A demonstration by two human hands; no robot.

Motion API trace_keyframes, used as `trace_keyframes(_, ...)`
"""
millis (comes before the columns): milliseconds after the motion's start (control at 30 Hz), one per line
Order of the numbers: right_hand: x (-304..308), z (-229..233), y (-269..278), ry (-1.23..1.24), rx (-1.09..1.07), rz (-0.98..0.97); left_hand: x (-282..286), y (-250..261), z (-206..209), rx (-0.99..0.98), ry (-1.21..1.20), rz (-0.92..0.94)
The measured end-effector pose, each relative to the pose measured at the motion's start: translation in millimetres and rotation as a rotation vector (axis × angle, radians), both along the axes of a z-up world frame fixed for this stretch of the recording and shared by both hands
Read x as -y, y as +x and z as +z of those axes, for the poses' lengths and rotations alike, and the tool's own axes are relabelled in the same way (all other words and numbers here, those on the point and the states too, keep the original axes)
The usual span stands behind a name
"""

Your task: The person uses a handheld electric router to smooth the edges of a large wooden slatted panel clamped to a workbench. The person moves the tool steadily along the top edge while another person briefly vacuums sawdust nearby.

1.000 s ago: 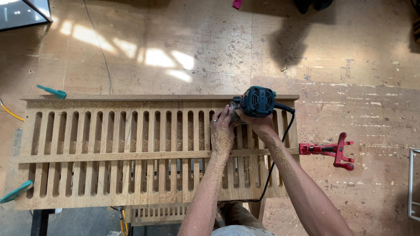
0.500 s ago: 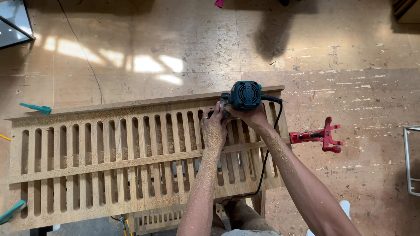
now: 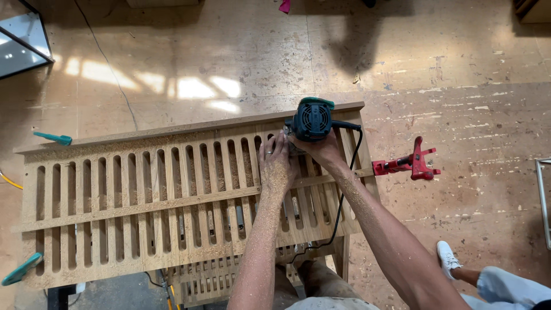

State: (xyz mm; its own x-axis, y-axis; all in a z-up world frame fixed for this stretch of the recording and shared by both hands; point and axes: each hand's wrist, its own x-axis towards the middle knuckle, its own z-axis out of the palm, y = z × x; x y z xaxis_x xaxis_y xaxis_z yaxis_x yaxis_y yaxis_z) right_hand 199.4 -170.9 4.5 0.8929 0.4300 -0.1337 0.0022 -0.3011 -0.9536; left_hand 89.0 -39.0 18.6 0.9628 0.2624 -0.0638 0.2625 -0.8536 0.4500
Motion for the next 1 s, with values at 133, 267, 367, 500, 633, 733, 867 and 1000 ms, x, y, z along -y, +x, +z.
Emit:
trace_keyframes(133,5,-2,-12,-0.011,-0.016,0.018,0,-16,4,0.003,0.024,-0.015)
trace_keyframes(267,19,-2,-26,-0.016,-0.043,-0.004,2,-29,4,-0.022,0.04,-0.049)
trace_keyframes(367,22,5,-34,-0.1,-0.053,0.049,6,-44,19,-0.013,0.012,-0.048)
trace_keyframes(500,28,1,-38,-0.118,-0.07,0.036,9,-49,17,0.021,0.032,-0.072)
trace_keyframes(633,11,15,-23,-0.109,-0.061,0.066,10,-42,12,0.113,-0.039,0.0)
trace_keyframes(733,5,-11,1,-0.043,-0.051,0.056,35,-35,-30,0.191,-0.137,0.01)
trace_keyframes(867,6,-27,14,0.005,-0.064,0.03,60,-41,-23,0.14,-0.171,-0.314)
trace_keyframes(1000,7,-27,13,-0.005,-0.064,0.045,51,-49,6,0.176,-0.228,-0.29)
